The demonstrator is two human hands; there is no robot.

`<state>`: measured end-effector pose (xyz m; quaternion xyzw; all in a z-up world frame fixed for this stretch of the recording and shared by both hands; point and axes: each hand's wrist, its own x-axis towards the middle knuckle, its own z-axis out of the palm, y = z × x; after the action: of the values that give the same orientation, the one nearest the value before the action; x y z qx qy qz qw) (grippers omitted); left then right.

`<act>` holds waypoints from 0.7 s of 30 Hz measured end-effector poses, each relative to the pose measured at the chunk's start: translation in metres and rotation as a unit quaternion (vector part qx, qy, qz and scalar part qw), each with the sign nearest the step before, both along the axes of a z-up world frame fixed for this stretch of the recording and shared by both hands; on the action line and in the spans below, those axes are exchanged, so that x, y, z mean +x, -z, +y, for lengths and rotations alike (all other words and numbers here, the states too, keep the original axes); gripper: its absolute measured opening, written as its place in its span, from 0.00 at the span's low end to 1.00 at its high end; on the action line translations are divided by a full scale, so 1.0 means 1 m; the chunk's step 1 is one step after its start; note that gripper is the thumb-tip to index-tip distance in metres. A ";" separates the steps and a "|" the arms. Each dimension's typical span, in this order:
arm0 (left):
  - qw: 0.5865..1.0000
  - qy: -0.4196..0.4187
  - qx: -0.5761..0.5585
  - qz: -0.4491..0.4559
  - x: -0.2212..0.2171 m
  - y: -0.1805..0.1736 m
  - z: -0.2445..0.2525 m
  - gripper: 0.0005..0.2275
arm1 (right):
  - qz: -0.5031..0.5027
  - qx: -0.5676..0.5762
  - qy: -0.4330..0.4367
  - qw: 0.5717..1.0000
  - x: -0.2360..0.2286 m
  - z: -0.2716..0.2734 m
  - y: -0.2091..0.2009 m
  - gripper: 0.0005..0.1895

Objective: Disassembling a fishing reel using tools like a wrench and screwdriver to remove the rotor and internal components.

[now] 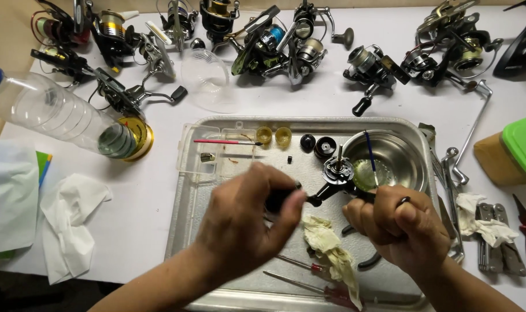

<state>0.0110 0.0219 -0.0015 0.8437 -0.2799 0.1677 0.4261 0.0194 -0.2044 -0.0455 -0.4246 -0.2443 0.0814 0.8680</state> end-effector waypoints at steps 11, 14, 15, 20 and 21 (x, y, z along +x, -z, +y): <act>0.996 0.069 0.061 0.012 -0.028 0.051 -0.023 0.15 | -0.002 -0.029 0.044 0.999 0.006 -0.004 0.006 0.19; 0.995 0.070 0.060 -0.023 -0.021 0.031 -0.018 0.09 | 0.028 -0.026 0.058 0.998 0.007 -0.001 0.000 0.18; 0.996 0.061 0.061 -0.008 -0.016 0.028 -0.014 0.08 | 0.022 -0.036 0.083 0.996 0.008 -0.001 -0.001 0.19; 0.994 0.102 0.030 -0.010 -0.017 0.030 -0.020 0.08 | 0.012 -0.061 0.099 0.993 0.007 -0.003 0.000 0.17; 0.993 0.108 0.038 -0.017 -0.019 0.035 -0.023 0.10 | 0.010 -0.064 0.100 0.993 0.006 -0.001 -0.002 0.18</act>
<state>-0.0084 -0.0008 -0.0362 0.8210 -0.3829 0.1238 0.4050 0.0252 -0.2051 -0.0434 -0.5005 -0.1866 0.0137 0.8452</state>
